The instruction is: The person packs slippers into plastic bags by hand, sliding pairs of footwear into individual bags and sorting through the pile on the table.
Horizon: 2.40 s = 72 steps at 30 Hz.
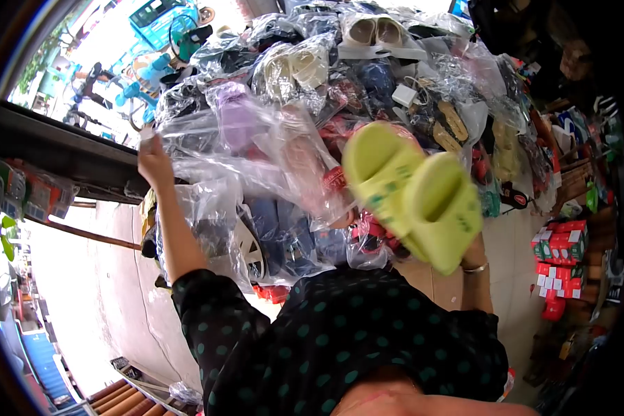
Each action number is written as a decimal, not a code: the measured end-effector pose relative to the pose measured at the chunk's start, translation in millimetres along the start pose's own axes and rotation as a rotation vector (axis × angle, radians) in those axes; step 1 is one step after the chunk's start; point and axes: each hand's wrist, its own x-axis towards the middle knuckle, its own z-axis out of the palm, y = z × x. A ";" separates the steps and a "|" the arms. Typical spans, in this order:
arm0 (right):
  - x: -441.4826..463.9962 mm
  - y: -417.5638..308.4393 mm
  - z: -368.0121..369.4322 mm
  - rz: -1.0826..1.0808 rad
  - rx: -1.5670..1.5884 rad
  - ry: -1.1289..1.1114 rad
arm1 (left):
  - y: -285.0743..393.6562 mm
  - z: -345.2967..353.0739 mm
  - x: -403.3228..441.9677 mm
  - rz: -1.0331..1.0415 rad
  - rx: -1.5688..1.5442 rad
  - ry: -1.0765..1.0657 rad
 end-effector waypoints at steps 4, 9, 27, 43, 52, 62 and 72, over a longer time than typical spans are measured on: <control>-24.8 8.2 -41.2 -0.097 -0.041 0.269 | -68.5 0.2 6.4 -0.226 0.061 0.140; -11.0 25.2 -70.5 -0.192 0.270 0.391 | -41.3 41.7 -5.5 -0.717 -0.574 -0.093; 122.1 74.9 142.5 -0.028 -0.161 -0.314 | 148.7 21.6 -229.5 -1.242 -2.014 -0.449; 164.5 65.5 171.0 -0.102 -0.382 -0.115 | 123.0 18.0 -274.9 -1.444 -2.828 -0.365; 176.5 69.4 163.7 -0.276 -0.591 -0.158 | 104.1 38.7 -297.3 -1.407 -2.631 -0.469; 124.9 50.8 166.8 -0.804 -1.064 -0.320 | 101.5 39.0 -313.5 -1.590 -2.731 -0.591; 137.4 72.9 179.6 -0.315 -0.656 -0.331 | 145.5 -2.9 -268.6 -0.768 -1.441 -0.659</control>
